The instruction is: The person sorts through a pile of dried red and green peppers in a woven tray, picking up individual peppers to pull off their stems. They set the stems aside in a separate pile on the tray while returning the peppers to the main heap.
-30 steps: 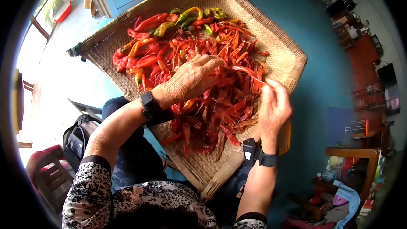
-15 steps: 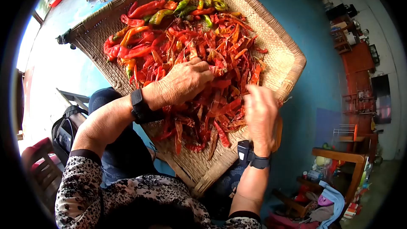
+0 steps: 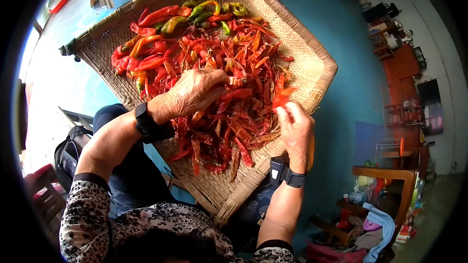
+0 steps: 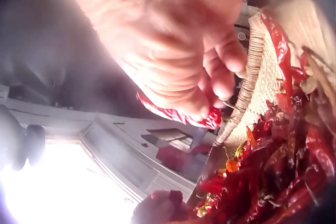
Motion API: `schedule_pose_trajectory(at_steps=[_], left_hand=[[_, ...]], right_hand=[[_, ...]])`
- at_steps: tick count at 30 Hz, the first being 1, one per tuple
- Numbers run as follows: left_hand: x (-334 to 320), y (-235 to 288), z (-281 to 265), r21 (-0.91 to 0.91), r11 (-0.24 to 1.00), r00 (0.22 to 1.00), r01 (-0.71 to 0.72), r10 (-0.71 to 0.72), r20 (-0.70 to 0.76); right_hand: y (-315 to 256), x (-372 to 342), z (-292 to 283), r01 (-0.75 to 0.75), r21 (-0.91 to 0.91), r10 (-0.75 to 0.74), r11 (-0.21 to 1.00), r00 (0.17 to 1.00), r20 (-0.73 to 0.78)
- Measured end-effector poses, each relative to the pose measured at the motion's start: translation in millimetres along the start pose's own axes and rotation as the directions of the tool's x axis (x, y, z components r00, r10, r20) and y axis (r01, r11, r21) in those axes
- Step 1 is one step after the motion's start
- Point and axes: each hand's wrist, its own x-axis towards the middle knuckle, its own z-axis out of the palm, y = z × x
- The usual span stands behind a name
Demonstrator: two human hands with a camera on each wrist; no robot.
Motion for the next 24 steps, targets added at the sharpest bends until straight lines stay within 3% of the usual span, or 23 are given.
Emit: schedule_pose_trajectory(at_steps=[1, 2, 4, 6, 7, 8, 9, 10, 11, 13, 14, 16, 18, 20, 22, 24], left_hand=[[1, 0, 1, 0.010, 1.000, 1.000, 0.018, -0.018, 0.026], [0, 0, 2, 0.019, 0.999, 0.998, 0.037, -0.038, 0.052], [1, -1, 4, 0.027, 1.000, 0.999, 0.009, -0.010, 0.042], [0, 0, 4, 0.049, 0.997, 0.998, -0.053, 0.052, 0.023], [0, 0, 4, 0.049, 0.997, 0.998, -0.053, 0.051, 0.023], [0, 0, 4, 0.073, 0.996, 0.998, -0.060, 0.058, 0.030], [0, 0, 3, 0.096, 0.993, 0.997, -0.068, 0.064, 0.038], [-1, -1, 3, 0.092, 0.993, 0.997, -0.068, 0.065, 0.041], [-1, -2, 4, 0.102, 0.991, 0.996, -0.086, 0.083, 0.031], [-1, 0, 3, 0.118, 0.989, 0.996, -0.087, 0.084, 0.035], [0, -2, 5, 0.116, 0.990, 0.996, -0.083, 0.080, 0.029], [1, -6, 10, 0.152, 0.983, 0.994, -0.102, 0.094, 0.063], [1, -5, 14, 0.132, 0.987, 0.992, -0.088, 0.076, 0.097], [1, -5, 16, 0.116, 0.990, 0.990, -0.078, 0.063, 0.128], [-1, -6, 17, 0.121, 0.986, 0.990, -0.116, 0.104, 0.099], [0, -6, 11, 0.140, 0.985, 0.990, -0.105, 0.090, 0.109]], right_hand=[[6, 2, -6, 0.030, -0.004, -0.030, 1.000, 0.994, -0.102], [6, 2, -7, 0.058, 0.109, -0.026, 0.992, 0.960, -0.279], [34, 6, -26, 0.034, -0.093, -0.078, 0.995, 0.849, -0.522], [41, 7, -43, 0.032, -0.101, -0.090, 0.994, 0.752, -0.653], [48, 2, -55, -0.170, -0.261, -0.041, 0.950, 0.762, -0.646], [53, -1, -62, -0.293, -0.282, 0.054, 0.913, 0.774, -0.630], [59, -1, -64, -0.444, -0.462, 0.134, 0.768, 0.817, -0.561], [63, -3, -64, -0.537, -0.627, 0.232, 0.564, 0.832, -0.504], [67, -6, -62, -0.538, -0.629, 0.232, 0.561, 0.832, -0.504], [62, -7, -50, -0.409, -0.713, -0.049, 0.569, 0.849, -0.526], [57, -5, -45, -0.403, -0.717, -0.054, 0.569, 0.852, -0.522], [35, 2, -30, 0.020, -0.668, -0.267, 0.744, 0.925, -0.270], [24, 4, -11, 0.070, -0.723, -0.176, 0.687, 0.982, -0.073], [14, 7, -3, 0.046, -0.772, -0.120, 0.634, 0.992, -0.039], [21, 11, -1, 0.022, -0.820, 0.070, 0.571, 0.995, 0.076], [31, 12, 1, 0.074, -0.852, -0.001, 0.518, 0.996, 0.086]])
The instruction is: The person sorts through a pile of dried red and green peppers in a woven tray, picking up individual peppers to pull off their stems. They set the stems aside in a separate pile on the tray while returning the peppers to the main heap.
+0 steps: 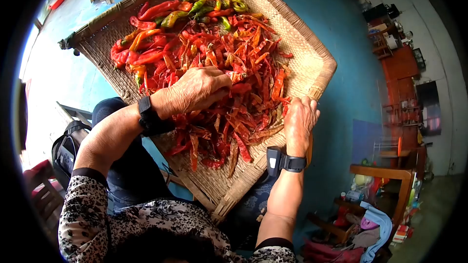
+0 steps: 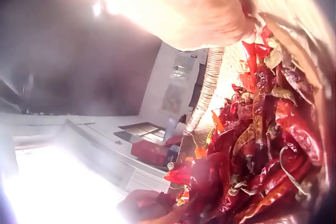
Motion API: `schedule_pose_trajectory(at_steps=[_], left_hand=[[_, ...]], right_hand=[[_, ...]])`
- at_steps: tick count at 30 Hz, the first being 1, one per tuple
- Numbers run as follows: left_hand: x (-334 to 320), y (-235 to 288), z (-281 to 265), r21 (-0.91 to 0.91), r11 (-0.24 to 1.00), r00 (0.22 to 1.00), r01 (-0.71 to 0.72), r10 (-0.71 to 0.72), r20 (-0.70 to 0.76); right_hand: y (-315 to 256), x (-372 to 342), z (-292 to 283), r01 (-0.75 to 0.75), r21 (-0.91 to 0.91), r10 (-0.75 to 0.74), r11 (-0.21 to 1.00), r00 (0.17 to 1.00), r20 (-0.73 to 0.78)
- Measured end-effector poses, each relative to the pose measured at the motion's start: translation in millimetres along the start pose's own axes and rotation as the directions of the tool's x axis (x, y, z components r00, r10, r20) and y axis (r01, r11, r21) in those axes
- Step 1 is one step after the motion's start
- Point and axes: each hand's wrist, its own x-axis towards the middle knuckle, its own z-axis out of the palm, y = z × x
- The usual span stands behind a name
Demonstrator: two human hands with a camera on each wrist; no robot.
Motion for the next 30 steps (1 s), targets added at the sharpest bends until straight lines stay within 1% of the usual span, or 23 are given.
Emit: schedule_pose_trajectory(at_steps=[2, 3, 4, 5, 6, 8, 9, 10, 12, 14, 15, 16, 18, 19, 20, 21, 23, 24, 25, 26, 27, 28, 30], left_hand=[[0, -1, -5, 0.019, 1.000, 1.000, 0.013, -0.013, 0.010], [0, -2, -6, 0.026, 0.999, 1.000, 0.022, -0.022, 0.001], [-1, -3, -7, 0.032, 0.999, 1.000, 0.029, -0.029, -0.006], [-1, -3, -7, 0.051, 0.998, 0.999, 0.046, -0.046, 0.002], [-1, -2, -7, 0.051, 0.998, 0.999, 0.046, -0.046, 0.002], [-1, -1, -8, 0.054, 0.998, 1.000, 0.020, -0.020, -0.009], [-1, -1, -7, 0.053, 0.998, 1.000, 0.018, -0.018, -0.008], [-1, -2, -5, 0.046, 0.999, 1.000, 0.015, -0.015, 0.003], [0, -1, -3, 0.038, 0.999, 1.000, 0.011, -0.012, 0.013], [2, 0, -3, 0.065, 0.998, 1.000, -0.014, 0.013, 0.011], [2, -1, -1, 0.069, 0.998, 1.000, -0.013, 0.012, 0.013], [3, -2, 3, 0.060, 0.998, 1.000, -0.020, 0.020, 0.001], [2, -5, 7, 0.057, 0.998, 1.000, -0.027, 0.027, 0.000], [1, -5, 8, 0.069, 0.997, 0.999, -0.033, 0.033, 0.006], [0, -5, 8, 0.080, 0.996, 0.999, -0.040, 0.039, 0.008], [-1, -2, 3, 0.102, 0.995, 0.998, -0.008, 0.002, 0.058], [-3, -2, 0, 0.118, 0.992, 0.998, -0.040, 0.034, 0.053], [-5, -3, -1, 0.129, 0.989, 0.997, -0.070, 0.064, 0.048], [-6, -3, -1, 0.128, 0.990, 0.997, -0.062, 0.057, 0.043], [-6, -3, -2, 0.129, 0.990, 0.998, -0.057, 0.052, 0.043], [-6, -3, -3, 0.118, 0.992, 0.998, -0.042, 0.037, 0.043], [-5, -3, -4, 0.108, 0.994, 0.999, -0.026, 0.021, 0.041], [-5, -2, -5, 0.103, 0.995, 1.000, -0.016, 0.016, 0.005]], right_hand=[[0, -3, -5, -0.001, 0.200, 0.024, 0.980, 0.993, -0.113], [3, -5, -1, 0.021, 0.317, 0.048, 0.948, 0.977, -0.208], [9, -8, -1, 0.022, 0.318, 0.047, 0.948, 0.977, -0.208], [15, -11, -3, -0.025, 0.419, 0.172, 0.907, 0.933, -0.316], [23, -13, -4, -0.054, 0.521, 0.301, 0.852, 0.864, -0.404], [50, -19, -3, -0.309, 0.477, 0.496, 0.823, 0.800, -0.338], [60, -23, -5, -0.457, 0.381, 0.570, 0.804, 0.775, -0.273], [69, -25, -5, -0.549, 0.212, 0.583, 0.809, 0.796, -0.164], [60, -27, 0, -0.585, -0.040, 0.551, 0.810, 0.783, -0.289], [43, -17, -9, -0.385, 0.090, 0.389, 0.919, 0.842, -0.374], [33, -8, -12, -0.120, 0.187, 0.197, 0.975, 0.857, -0.477], [19, 1, -15, 0.011, 0.328, 0.126, 0.944, 0.910, -0.395], [-1, 16, 1, 0.116, 0.489, 0.011, 0.865, 0.968, -0.250], [-11, 24, 2, 0.023, 0.515, 0.018, 0.857, 0.997, -0.074], [-17, 30, 2, -0.070, 0.523, 0.020, 0.850, 0.995, 0.101], [-19, 35, 6, -0.070, 0.526, 0.020, 0.848, 0.995, 0.100], [-23, 41, 23, -0.216, 0.622, 0.046, 0.753, 0.960, 0.277], [-25, 43, 25, -0.215, 0.622, 0.043, 0.753, 0.959, 0.279], [-28, 43, 28, -0.194, 0.749, -0.029, 0.634, 0.962, 0.273], [-31, 44, 30, -0.175, 0.852, -0.099, 0.494, 0.962, 0.255], [-40, 40, 17, -0.009, 0.821, -0.086, 0.570, 0.994, 0.070], [-47, 40, 7, 0.080, 0.917, -0.092, 0.391, 0.995, -0.047], [-58, 26, -29, 0.012, 0.980, -0.087, 0.197, 0.996, 0.005]])
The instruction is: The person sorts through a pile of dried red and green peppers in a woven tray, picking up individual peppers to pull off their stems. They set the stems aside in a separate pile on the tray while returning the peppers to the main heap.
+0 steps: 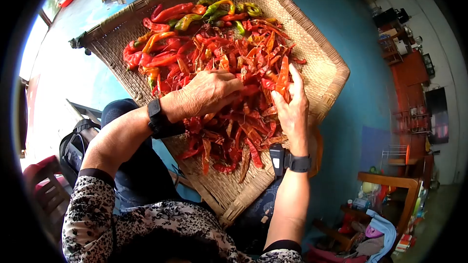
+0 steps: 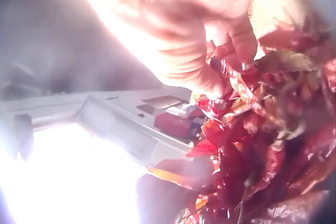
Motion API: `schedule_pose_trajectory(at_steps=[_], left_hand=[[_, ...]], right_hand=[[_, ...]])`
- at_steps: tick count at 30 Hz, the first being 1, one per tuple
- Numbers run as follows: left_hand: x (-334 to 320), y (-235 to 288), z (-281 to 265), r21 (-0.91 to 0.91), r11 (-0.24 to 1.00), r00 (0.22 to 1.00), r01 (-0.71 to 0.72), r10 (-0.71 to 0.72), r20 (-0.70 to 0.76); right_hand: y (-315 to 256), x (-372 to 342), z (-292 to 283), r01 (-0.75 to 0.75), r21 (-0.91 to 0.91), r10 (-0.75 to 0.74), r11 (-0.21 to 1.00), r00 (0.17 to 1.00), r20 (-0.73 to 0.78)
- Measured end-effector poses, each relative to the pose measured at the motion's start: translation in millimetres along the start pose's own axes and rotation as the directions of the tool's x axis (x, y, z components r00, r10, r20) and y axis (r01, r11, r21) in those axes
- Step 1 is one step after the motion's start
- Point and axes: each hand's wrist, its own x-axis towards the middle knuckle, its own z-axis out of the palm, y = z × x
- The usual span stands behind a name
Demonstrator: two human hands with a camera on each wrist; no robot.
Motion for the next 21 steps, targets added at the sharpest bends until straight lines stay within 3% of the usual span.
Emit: schedule_pose_trajectory(at_steps=[3, 6, 8, 11, 14, 15, 16, 18, 19, 21], left_hand=[[2, 3, 1, -0.038, 0.996, 0.995, 0.079, -0.081, -0.060], [5, 8, 3, -0.125, 0.990, 0.985, 0.058, -0.077, -0.153], [6, 9, 6, -0.154, 0.987, 0.987, 0.049, -0.071, -0.141], [9, 14, 7, -0.321, 0.947, 0.994, 0.026, -0.058, -0.090], [12, 18, 10, -0.306, 0.952, 0.998, -0.030, 0.011, -0.065], [12, 18, 12, -0.298, 0.954, 0.998, -0.044, 0.029, -0.057], [12, 18, 13, -0.299, 0.953, 0.998, -0.044, 0.030, -0.054], [12, 17, 15, -0.258, 0.966, 1.000, -0.017, 0.022, 0.020], [11, 16, 16, -0.260, 0.965, 0.999, -0.019, 0.026, 0.025], [10, 15, 17, -0.216, 0.973, 0.997, -0.077, 0.081, 0.013]], right_hand=[[-3, -19, 6, 0.015, -0.164, -0.020, 0.986, 0.999, -0.026], [0, -30, 5, 0.056, -0.321, -0.068, 0.946, 0.997, -0.026], [4, -30, 4, 0.268, -0.282, -0.286, 0.921, 0.958, -0.023], [-3, -36, 0, 0.193, -0.248, -0.217, 0.949, 0.973, -0.075], [0, -39, -5, 0.162, -0.183, -0.183, 0.970, 0.978, -0.100], [-1, -43, -3, 0.064, -0.060, -0.073, 0.996, 0.983, -0.169], [2, -42, -3, 0.085, 0.092, -0.063, 0.992, 0.974, -0.217], [-3, -42, -11, 0.146, 0.203, -0.082, 0.968, 0.952, -0.294], [-2, -41, -23, 0.156, 0.093, -0.114, 0.983, 0.928, -0.356], [5, -39, -50, 0.106, -0.195, -0.199, 0.975, 0.803, -0.562]])
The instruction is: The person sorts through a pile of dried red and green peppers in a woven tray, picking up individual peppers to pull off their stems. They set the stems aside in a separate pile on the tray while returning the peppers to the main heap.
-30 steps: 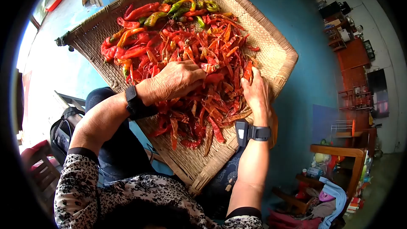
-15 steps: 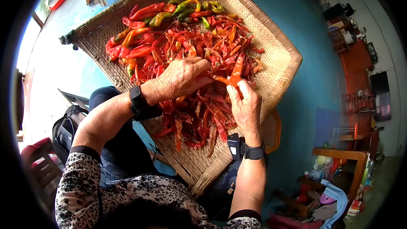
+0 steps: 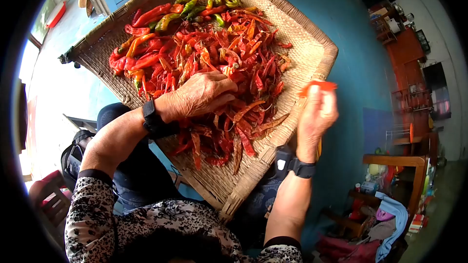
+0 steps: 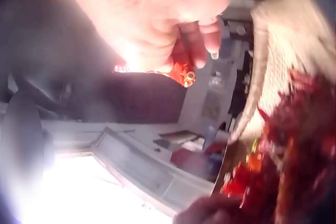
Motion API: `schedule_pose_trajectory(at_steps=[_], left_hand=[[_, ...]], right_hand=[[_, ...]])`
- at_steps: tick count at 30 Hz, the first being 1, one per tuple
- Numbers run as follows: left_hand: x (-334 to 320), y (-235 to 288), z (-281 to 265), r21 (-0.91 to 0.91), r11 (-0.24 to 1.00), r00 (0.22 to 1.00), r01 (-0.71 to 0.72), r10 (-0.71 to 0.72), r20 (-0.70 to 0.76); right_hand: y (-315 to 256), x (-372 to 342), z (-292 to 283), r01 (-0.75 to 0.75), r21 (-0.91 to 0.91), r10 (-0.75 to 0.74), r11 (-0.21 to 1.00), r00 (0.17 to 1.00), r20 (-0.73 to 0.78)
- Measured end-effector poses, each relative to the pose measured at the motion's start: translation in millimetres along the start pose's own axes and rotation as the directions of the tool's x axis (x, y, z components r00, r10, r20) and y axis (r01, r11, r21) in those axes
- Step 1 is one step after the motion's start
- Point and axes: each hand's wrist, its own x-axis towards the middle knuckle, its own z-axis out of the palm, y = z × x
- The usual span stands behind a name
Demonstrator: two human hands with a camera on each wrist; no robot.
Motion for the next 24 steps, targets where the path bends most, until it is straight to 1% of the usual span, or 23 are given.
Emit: schedule_pose_trajectory(at_steps=[1, 3, 4, 5, 6, 7, 8, 9, 10, 11, 13, 14, 15, 16, 17, 20, 22, 23, 24], left_hand=[[0, 0, 1, -0.002, 1.000, 1.000, -0.003, 0.003, 0.001], [-2, 0, 1, 0.060, 0.998, 0.999, -0.009, 0.006, 0.050], [-2, -1, 1, 0.061, 0.998, 0.999, -0.009, 0.006, 0.049], [-1, -2, 2, 0.059, 0.998, 0.998, -0.009, 0.005, 0.065], [-2, -3, 3, 0.056, 0.998, 0.997, -0.010, 0.005, 0.083], [-2, -4, 4, 0.051, 0.999, 0.996, -0.010, 0.005, 0.085], [-2, -5, 4, 0.046, 0.999, 0.996, -0.011, 0.007, 0.084], [-1, -5, 4, 0.041, 0.999, 0.997, -0.012, 0.009, 0.083], [-1, -7, 6, 0.069, 0.996, 0.998, -0.047, 0.043, 0.052], [-1, -7, 7, 0.071, 0.996, 0.998, -0.047, 0.043, 0.048], [-2, -7, 7, 0.112, 0.993, 0.996, -0.041, 0.032, 0.088], [-2, -8, 8, 0.112, 0.993, 0.995, -0.046, 0.035, 0.095], [-3, -8, 9, 0.122, 0.991, 0.995, -0.053, 0.042, 0.095], [-3, -9, 10, 0.134, 0.989, 0.995, -0.060, 0.048, 0.093], [-3, -8, 10, 0.133, 0.989, 0.994, -0.063, 0.051, 0.092], [-5, -7, 9, 0.178, 0.983, 0.994, -0.056, 0.038, 0.104], [-6, -7, 9, 0.186, 0.979, 0.993, -0.082, 0.065, 0.098], [-7, -7, 8, 0.186, 0.980, 0.994, -0.077, 0.060, 0.095], [-7, -6, 7, 0.182, 0.981, 0.993, -0.075, 0.056, 0.107]], right_hand=[[11, 9, -10, 0.061, -0.181, -0.082, 0.982, 0.991, -0.109], [33, 17, -35, 0.042, -0.222, -0.074, 0.974, 0.987, -0.140], [36, 17, -45, -0.041, -0.365, -0.004, 0.930, 0.992, -0.123], [38, 16, -54, -0.120, -0.503, 0.071, 0.856, 0.991, -0.116], [41, 14, -61, -0.205, -0.795, 0.247, 0.571, 0.966, -0.072], [47, 8, -60, -0.207, -0.797, 0.249, 0.567, 0.966, -0.073], [55, 3, -56, -0.056, -0.829, 0.089, 0.557, 0.996, -0.008], [58, -1, -53, 0.093, -0.848, -0.072, 0.521, 0.995, 0.065], [48, 1, -45, 0.093, -0.744, -0.034, 0.662, 0.995, 0.095], [37, 0, -32, 0.077, -0.611, -0.002, 0.788, 0.993, 0.122], [33, -3, -11, 0.163, -0.531, 0.040, 0.832, 0.936, 0.350], [30, -6, 1, 0.153, -0.503, 0.113, 0.850, 0.882, 0.458], [27, -6, 10, 0.140, -0.478, 0.179, 0.867, 0.808, 0.561], [28, -4, 19, 0.148, -0.504, 0.227, 0.851, 0.761, 0.607], [26, -1, 25, 0.192, -0.518, 0.217, 0.834, 0.748, 0.627], [35, 2, 37, 0.233, -0.495, 0.185, 0.837, 0.731, 0.657], [37, 5, 44, 0.159, -0.560, 0.344, 0.813, 0.645, 0.683], [42, 4, 47, 0.162, -0.558, 0.343, 0.814, 0.641, 0.687], [40, 5, 52, 0.077, -0.518, 0.343, 0.852, 0.665, 0.663]])
